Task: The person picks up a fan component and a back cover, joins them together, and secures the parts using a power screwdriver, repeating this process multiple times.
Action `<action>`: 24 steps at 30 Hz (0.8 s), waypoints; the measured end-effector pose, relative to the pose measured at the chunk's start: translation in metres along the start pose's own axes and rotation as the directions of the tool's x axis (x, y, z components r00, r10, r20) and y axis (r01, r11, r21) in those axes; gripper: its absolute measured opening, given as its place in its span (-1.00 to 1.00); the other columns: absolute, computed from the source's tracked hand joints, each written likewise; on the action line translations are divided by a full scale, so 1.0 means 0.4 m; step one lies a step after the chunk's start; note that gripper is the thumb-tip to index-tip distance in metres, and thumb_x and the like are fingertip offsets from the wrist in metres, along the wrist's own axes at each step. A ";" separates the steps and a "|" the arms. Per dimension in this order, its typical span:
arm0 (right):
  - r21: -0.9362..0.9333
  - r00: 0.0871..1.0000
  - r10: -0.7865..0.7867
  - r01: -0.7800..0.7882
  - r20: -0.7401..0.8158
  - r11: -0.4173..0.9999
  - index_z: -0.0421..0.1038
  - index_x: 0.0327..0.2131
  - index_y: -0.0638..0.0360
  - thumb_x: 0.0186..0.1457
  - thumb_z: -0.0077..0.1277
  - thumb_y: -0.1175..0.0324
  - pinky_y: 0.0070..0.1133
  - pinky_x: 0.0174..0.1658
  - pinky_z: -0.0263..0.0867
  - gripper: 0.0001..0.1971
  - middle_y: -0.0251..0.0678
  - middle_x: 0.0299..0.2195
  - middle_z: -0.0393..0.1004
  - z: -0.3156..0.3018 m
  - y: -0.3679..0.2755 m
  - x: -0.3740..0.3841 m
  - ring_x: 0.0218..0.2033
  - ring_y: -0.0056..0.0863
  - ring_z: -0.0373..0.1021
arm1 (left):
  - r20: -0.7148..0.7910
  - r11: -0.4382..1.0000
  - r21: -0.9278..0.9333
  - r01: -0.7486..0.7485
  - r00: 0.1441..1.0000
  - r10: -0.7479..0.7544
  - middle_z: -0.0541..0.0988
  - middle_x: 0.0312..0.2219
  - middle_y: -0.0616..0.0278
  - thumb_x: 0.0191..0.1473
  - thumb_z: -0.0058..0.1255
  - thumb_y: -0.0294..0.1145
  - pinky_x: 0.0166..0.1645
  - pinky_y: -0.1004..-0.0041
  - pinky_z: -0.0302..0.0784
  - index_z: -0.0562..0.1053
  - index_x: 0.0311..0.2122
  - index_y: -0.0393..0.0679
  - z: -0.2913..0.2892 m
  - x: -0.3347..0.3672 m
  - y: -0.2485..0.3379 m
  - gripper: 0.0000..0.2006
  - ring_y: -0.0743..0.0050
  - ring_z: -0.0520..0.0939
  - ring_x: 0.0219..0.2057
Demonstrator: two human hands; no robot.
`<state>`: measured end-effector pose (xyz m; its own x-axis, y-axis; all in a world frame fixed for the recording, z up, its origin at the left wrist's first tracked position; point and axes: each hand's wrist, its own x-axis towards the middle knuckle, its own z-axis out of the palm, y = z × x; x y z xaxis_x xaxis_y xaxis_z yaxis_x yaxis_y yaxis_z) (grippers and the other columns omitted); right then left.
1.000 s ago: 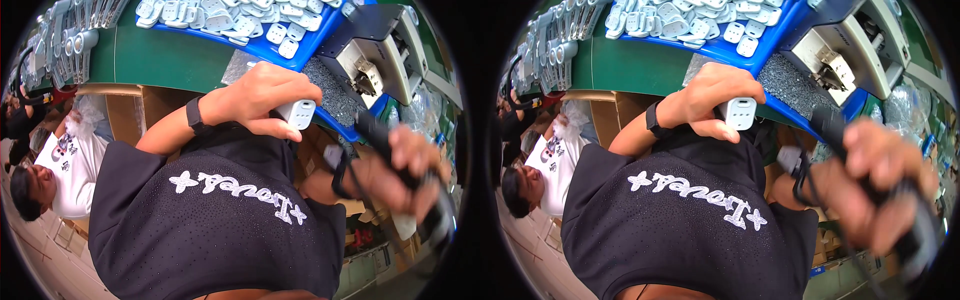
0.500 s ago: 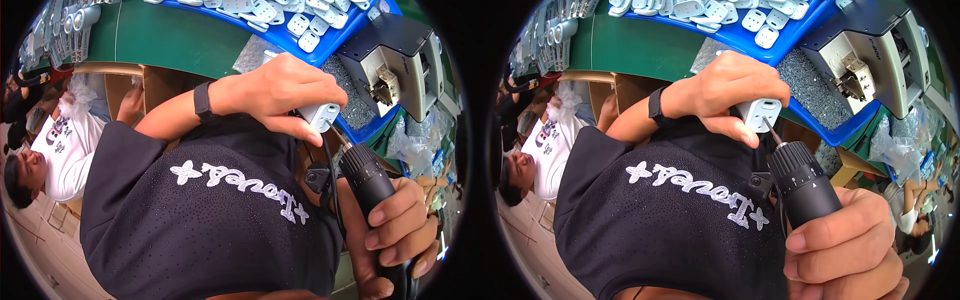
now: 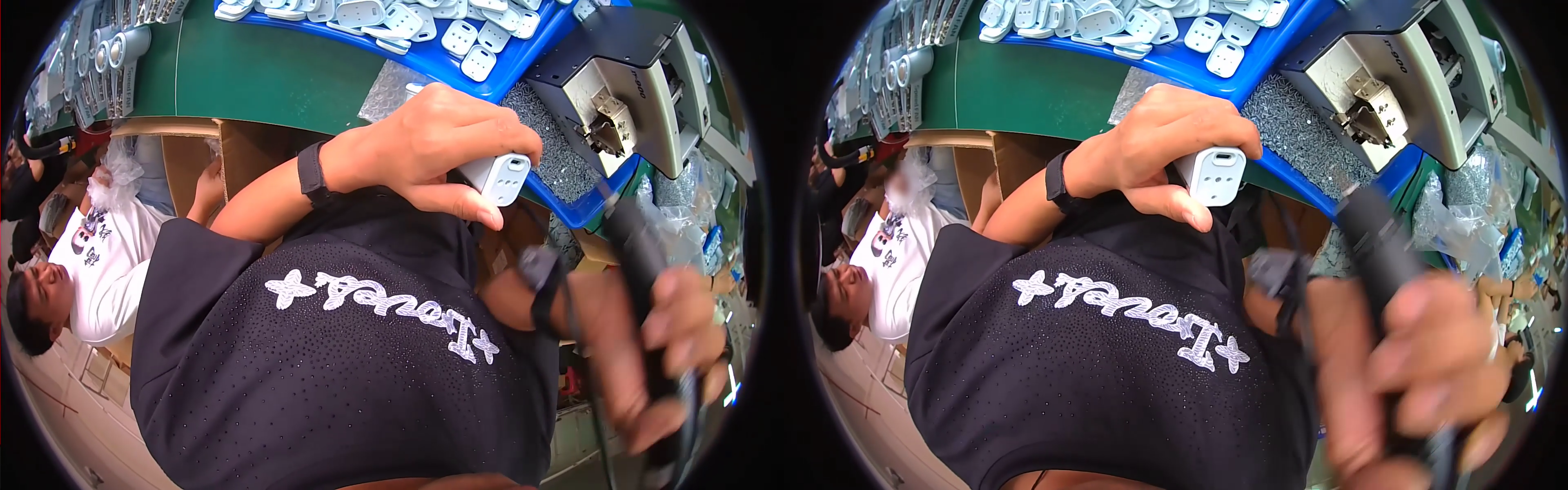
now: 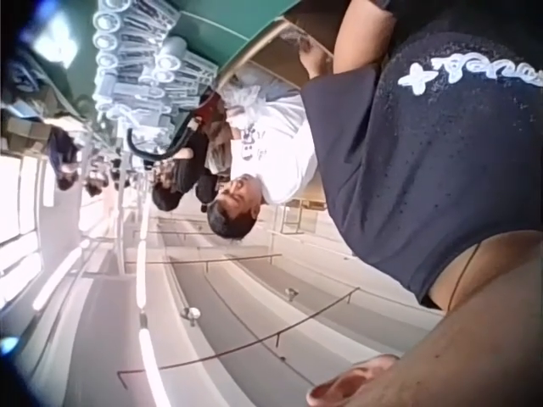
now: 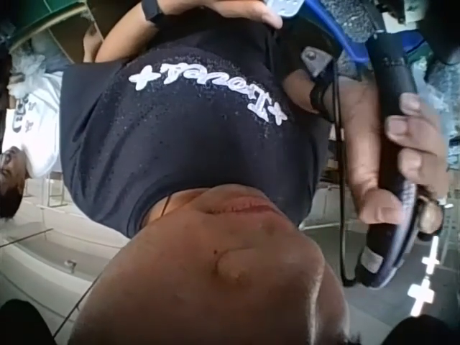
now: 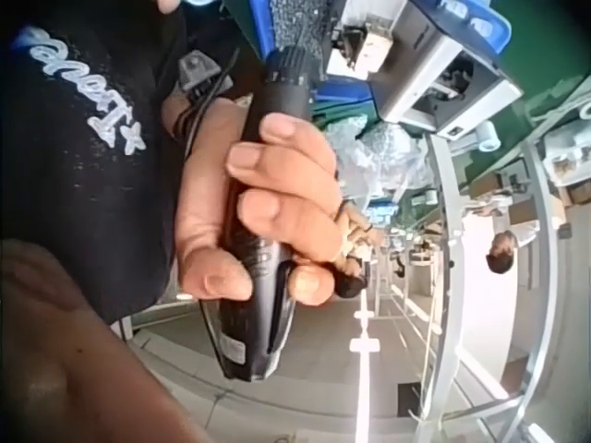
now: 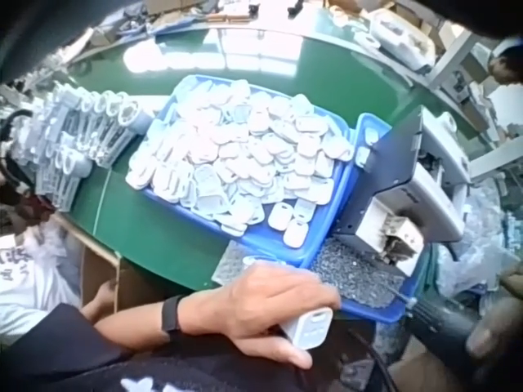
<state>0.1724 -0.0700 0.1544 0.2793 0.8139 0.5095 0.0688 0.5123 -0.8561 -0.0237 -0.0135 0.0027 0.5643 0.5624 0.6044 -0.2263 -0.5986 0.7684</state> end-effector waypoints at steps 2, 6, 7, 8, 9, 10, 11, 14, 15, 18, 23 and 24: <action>-0.271 0.978 -0.109 0.059 -0.176 0.961 0.41 -0.32 0.05 -0.06 0.02 0.12 -0.40 -0.43 0.21 -0.72 -0.39 -0.55 0.34 -0.025 0.098 0.031 -0.62 -0.52 0.24 | 0.024 1.000 0.014 -0.023 0.999 0.023 0.57 -0.35 0.09 0.05 0.07 0.20 -0.42 0.36 0.52 0.44 -0.15 -0.34 0.001 0.014 -0.002 -0.35 0.17 0.62 -0.45; -0.065 0.994 -0.069 0.064 -0.083 0.996 0.38 -0.20 0.07 0.07 -0.09 0.09 -0.34 -0.36 0.29 -0.68 -0.31 -0.49 0.41 -0.114 0.192 0.048 -0.59 -0.46 0.30 | 0.041 1.000 0.024 -0.002 0.999 0.001 0.57 -0.35 0.09 0.06 0.06 0.22 -0.41 0.36 0.52 0.44 -0.14 -0.35 -0.002 0.017 -0.005 -0.34 0.17 0.62 -0.45; 0.126 1.000 -0.015 0.012 0.020 0.992 0.37 -0.13 0.10 0.15 -0.13 0.07 -0.31 -0.31 0.34 -0.65 -0.27 -0.45 0.44 -0.132 0.188 0.045 -0.56 -0.43 0.34 | 0.041 1.000 0.027 -0.004 0.999 0.003 0.57 -0.35 0.09 0.06 0.06 0.22 -0.41 0.36 0.52 0.44 -0.14 -0.35 -0.001 0.016 -0.004 -0.34 0.17 0.62 -0.45; 0.115 0.997 0.070 -0.067 -0.020 0.991 0.39 -0.20 0.06 0.06 -0.05 0.09 -0.36 -0.32 0.28 -0.69 -0.33 -0.49 0.40 -0.103 0.152 0.028 -0.56 -0.47 0.31 | 0.036 1.000 0.021 0.000 0.999 -0.001 0.57 -0.35 0.09 0.06 0.06 0.22 -0.41 0.36 0.52 0.44 -0.14 -0.35 0.002 0.011 -0.004 -0.34 0.17 0.61 -0.44; 0.104 0.986 0.155 -0.148 -0.062 0.984 0.42 -0.27 0.03 -0.03 0.02 0.12 -0.41 -0.34 0.23 -0.72 -0.39 -0.52 0.36 -0.066 0.092 0.002 -0.56 -0.51 0.27 | 0.030 1.000 0.011 0.004 1.000 -0.004 0.57 -0.35 0.09 0.06 0.06 0.22 -0.41 0.36 0.52 0.44 -0.14 -0.35 0.007 0.005 -0.006 -0.34 0.17 0.61 -0.44; 0.143 0.977 0.215 -0.214 0.014 0.966 0.42 -0.26 0.02 -0.03 0.04 0.11 -0.41 -0.30 0.22 -0.71 -0.41 -0.50 0.34 -0.052 0.024 -0.013 -0.54 -0.52 0.28 | 0.020 1.000 0.015 0.016 1.000 -0.017 0.57 -0.35 0.09 0.06 0.05 0.22 -0.40 0.36 0.52 0.44 -0.14 -0.35 0.006 -0.002 -0.005 -0.33 0.17 0.61 -0.44; 0.161 0.959 0.273 -0.281 0.073 0.946 0.41 -0.25 0.02 -0.02 0.05 0.10 -0.41 -0.27 0.21 -0.70 -0.44 -0.49 0.33 -0.045 -0.038 -0.033 -0.51 -0.52 0.28 | 0.026 1.000 0.006 0.019 0.999 -0.019 0.57 -0.35 0.09 0.06 0.05 0.22 -0.40 0.36 0.52 0.44 -0.14 -0.35 0.009 -0.005 -0.003 -0.33 0.17 0.61 -0.44; 0.435 0.988 -0.008 -0.060 0.152 0.898 0.41 -0.21 0.03 -0.04 0.08 0.05 -0.40 -0.25 0.20 -0.63 -0.48 -0.46 0.30 -0.026 -0.076 -0.053 -0.49 -0.53 0.27 | 0.009 1.000 0.010 -0.016 1.000 0.016 0.57 -0.34 0.08 0.06 0.05 0.22 -0.40 0.35 0.51 0.44 -0.13 -0.36 0.005 0.002 -0.002 -0.33 0.15 0.60 -0.44; 0.434 0.989 -0.006 -0.060 0.148 0.899 0.41 -0.21 0.03 -0.04 0.08 0.05 -0.40 -0.25 0.20 -0.63 -0.48 -0.46 0.30 -0.028 -0.073 -0.049 -0.49 -0.53 0.27 | 0.013 1.000 0.007 -0.016 1.000 0.015 0.57 -0.34 0.08 0.06 0.05 0.22 -0.40 0.35 0.51 0.44 -0.13 -0.36 0.007 0.000 -0.004 -0.33 0.15 0.60 -0.44; 0.170 0.994 0.059 -0.075 0.096 0.983 0.40 -0.30 0.13 -0.07 0.03 0.15 -0.43 -0.31 0.23 -0.70 -0.42 -0.52 0.31 -0.026 -0.032 0.003 -0.55 -0.48 0.27 | 0.029 0.999 0.037 0.002 1.000 -0.003 0.56 -0.34 0.07 0.05 0.06 0.21 -0.40 0.34 0.51 0.43 -0.12 -0.36 -0.003 -0.001 -0.001 -0.33 0.14 0.60 -0.45; -0.366 0.975 -0.101 0.023 -0.195 0.930 0.36 -0.40 0.23 -0.04 -0.08 0.22 -0.35 -0.37 0.33 -0.75 -0.26 -0.62 0.32 -0.019 0.181 0.079 -0.64 -0.40 0.28 | 0.020 1.000 0.017 -0.012 1.000 0.012 0.56 -0.34 0.07 0.05 0.07 0.21 -0.40 0.34 0.51 0.43 -0.11 -0.36 0.010 0.003 -0.008 -0.32 0.13 0.60 -0.45; -0.364 0.974 -0.010 -0.075 -0.227 0.929 0.39 -0.35 0.25 0.06 -0.13 0.19 -0.31 -0.34 0.38 -0.71 -0.21 -0.62 0.33 -0.013 0.188 0.090 -0.64 -0.38 0.29 | 0.019 1.000 0.021 -0.013 1.000 0.012 0.56 -0.34 0.07 0.05 0.07 0.21 -0.40 0.34 0.51 0.43 -0.12 -0.36 0.010 0.004 -0.009 -0.33 0.13 0.60 -0.45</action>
<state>0.1925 -0.0036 0.1077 0.4887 0.7252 0.4850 0.3911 0.3148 -0.8649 -0.0190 -0.0127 -0.0001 0.5767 0.5438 0.6096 -0.2171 -0.6174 0.7561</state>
